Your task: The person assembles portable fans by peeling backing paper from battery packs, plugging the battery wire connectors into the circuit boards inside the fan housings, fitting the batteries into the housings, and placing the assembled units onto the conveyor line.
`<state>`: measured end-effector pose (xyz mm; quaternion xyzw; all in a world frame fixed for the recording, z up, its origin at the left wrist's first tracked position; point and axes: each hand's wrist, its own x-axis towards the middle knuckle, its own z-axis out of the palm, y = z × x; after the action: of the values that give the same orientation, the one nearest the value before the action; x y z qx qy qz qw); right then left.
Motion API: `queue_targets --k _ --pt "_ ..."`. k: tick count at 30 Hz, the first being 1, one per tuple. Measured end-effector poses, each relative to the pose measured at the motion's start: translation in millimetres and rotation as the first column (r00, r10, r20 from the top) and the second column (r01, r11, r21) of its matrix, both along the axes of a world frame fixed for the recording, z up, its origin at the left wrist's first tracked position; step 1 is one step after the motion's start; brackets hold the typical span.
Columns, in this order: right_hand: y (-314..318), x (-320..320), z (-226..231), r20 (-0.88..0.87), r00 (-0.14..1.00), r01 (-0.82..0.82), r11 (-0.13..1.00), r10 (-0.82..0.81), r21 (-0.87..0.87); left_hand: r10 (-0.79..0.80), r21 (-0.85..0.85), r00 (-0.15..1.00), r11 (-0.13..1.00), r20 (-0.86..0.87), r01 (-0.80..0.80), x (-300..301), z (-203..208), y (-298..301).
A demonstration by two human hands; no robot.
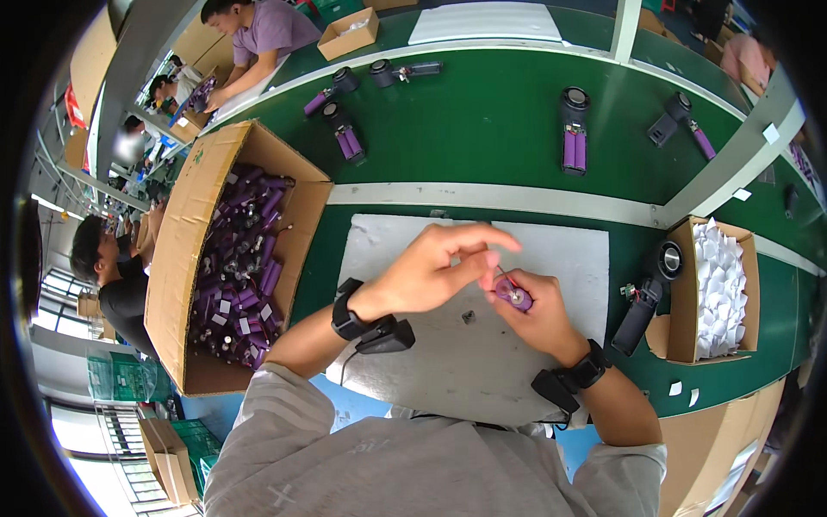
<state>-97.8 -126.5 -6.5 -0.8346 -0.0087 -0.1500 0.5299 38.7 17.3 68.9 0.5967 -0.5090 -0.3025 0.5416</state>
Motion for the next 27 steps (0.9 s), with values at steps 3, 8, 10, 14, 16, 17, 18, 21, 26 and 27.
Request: queue_targets --k 3,8,10,14,16,17,18,21,26,27 --pt "1.2 -2.3 1.8 -0.187 0.981 0.122 0.928 -0.058 0.352 0.167 0.128 0.972 0.974 0.163 -0.189 44.6 3.9 -35.8" --pt "6.8 3.9 10.3 -0.202 0.979 0.124 0.899 -0.041 0.420 0.603 0.130 0.795 0.785 0.058 -0.605 195.3 -36.2 -87.3" --pt "5.7 4.6 10.8 -0.192 0.980 0.116 0.909 -0.040 0.401 0.699 0.213 0.684 0.650 0.210 -0.730 252.9 -53.1 -100.8" --pt "3.2 8.1 6.0 -0.157 0.987 0.081 0.945 -0.032 0.316 0.727 0.079 0.401 0.434 0.557 -0.897 327.4 -86.6 -128.1" --pt "0.0 10.8 3.5 -0.132 0.991 0.046 0.975 -0.018 0.215 0.706 -0.035 0.268 0.383 0.656 -0.923 348.1 -90.7 -141.3" --pt "-1.2 11.7 4.0 -0.138 0.990 0.062 0.975 -0.033 0.212 0.716 0.036 0.315 0.376 0.624 -0.926 354.8 -87.0 -145.2" --pt "-2.1 13.0 5.7 -0.124 0.992 0.053 0.979 -0.029 0.195 0.726 0.106 0.355 0.366 0.589 -0.925 361.2 -83.1 -148.5" --pt "0.8 9.0 9.1 -0.105 0.994 0.027 0.984 -0.008 0.179 0.730 0.219 0.447 0.393 0.517 -0.893 360.8 -85.3 -151.1" --pt "0.7 8.7 9.7 -0.157 0.987 0.077 0.959 -0.035 0.274 0.639 0.399 0.768 0.716 -0.044 -0.573 308.6 -59.3 -117.0" --pt "0.5 12.1 8.5 -0.207 0.977 0.116 0.930 -0.045 0.349 0.649 0.418 0.760 0.703 -0.044 -0.576 290.2 -53.9 -105.1"
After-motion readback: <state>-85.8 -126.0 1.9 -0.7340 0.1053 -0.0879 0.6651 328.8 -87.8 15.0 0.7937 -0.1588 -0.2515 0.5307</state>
